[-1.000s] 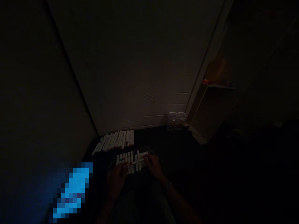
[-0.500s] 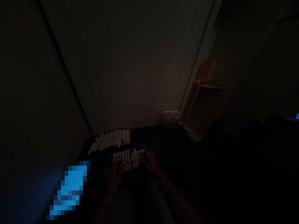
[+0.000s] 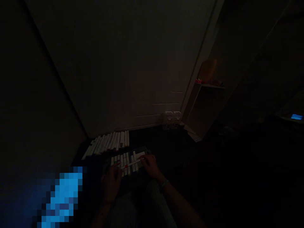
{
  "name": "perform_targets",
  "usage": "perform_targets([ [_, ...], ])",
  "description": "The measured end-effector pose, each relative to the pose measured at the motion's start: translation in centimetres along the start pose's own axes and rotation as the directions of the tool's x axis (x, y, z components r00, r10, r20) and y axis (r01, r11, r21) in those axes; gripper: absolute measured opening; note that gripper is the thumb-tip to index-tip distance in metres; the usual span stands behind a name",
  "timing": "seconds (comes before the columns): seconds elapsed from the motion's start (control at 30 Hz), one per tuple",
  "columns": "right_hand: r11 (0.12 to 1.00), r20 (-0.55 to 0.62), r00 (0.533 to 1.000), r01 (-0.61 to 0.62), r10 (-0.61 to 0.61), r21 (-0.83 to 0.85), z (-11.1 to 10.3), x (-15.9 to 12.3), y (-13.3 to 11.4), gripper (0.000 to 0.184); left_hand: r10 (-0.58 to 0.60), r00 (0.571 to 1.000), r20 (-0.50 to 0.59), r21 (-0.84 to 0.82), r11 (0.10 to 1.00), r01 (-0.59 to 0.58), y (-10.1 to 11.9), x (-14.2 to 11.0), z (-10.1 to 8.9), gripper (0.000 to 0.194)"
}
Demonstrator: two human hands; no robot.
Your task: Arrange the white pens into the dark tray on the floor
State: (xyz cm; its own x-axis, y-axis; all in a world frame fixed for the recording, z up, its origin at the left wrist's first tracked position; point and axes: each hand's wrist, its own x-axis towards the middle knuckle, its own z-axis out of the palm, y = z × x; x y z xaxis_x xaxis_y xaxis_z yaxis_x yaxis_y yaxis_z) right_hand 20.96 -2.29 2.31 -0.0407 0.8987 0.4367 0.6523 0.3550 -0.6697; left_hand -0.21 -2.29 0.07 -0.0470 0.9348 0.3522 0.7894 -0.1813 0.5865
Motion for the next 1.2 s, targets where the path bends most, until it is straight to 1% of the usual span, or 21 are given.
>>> perform_targets([
  [0.13, 1.000, 0.016, 1.000, 0.007, -0.006, -0.006, 0.0, -0.1, 0.1, 0.023, -0.038, 0.999, -0.017, -0.044, 0.998, 0.037, 0.1, 0.0, 0.0, 0.040],
  [0.2, 1.000, 0.017, 1.000, 0.006, -0.006, -0.001, 0.1, -0.1, 0.2, 0.023, -0.035, 0.999, -0.034, -0.037, 0.999, 0.034, 0.0, 0.0, 0.1, 0.039],
  [0.37, 1.000, 0.014, 1.000, 0.010, -0.010, 0.022, 0.2, -0.2, 0.2, 0.024, -0.028, 0.999, -0.022, -0.028, 0.999, 0.027, -0.3, -0.2, 0.2, 0.039],
  [0.5, 0.999, 0.001, 1.000, 0.002, -0.002, 0.044, 0.1, -0.3, 0.0, 0.023, -0.034, 0.999, -0.013, -0.041, 0.999, 0.033, -0.2, -0.3, -0.1, 0.038],
  [0.63, 0.998, -0.003, 1.000, 0.002, -0.002, 0.066, 0.0, -0.3, 0.0, 0.024, -0.026, 0.999, -0.032, -0.041, 0.999, 0.024, 0.0, -0.4, -0.3, 0.037],
  [0.83, 0.998, 0.031, 1.000, 0.000, -0.002, 0.059, 0.1, -0.3, 0.1, 0.023, -0.027, 0.999, -0.021, -0.020, 0.999, 0.026, -0.2, -0.3, -0.2, 0.037],
  [1.07, 0.999, 0.021, 1.000, 0.001, -0.002, 0.039, 0.3, -0.3, 0.4, 0.021, -0.059, 0.998, 0.008, 0.017, 0.998, 0.059, -1.3, -0.1, 0.2, 0.036],
  [1.2, 0.998, 0.023, 1.000, -0.012, 0.010, 0.058, 0.3, -0.2, 0.3, 0.021, -0.061, 0.998, 0.029, 0.045, 0.997, 0.060, -1.2, -0.2, 0.0, 0.036],
])
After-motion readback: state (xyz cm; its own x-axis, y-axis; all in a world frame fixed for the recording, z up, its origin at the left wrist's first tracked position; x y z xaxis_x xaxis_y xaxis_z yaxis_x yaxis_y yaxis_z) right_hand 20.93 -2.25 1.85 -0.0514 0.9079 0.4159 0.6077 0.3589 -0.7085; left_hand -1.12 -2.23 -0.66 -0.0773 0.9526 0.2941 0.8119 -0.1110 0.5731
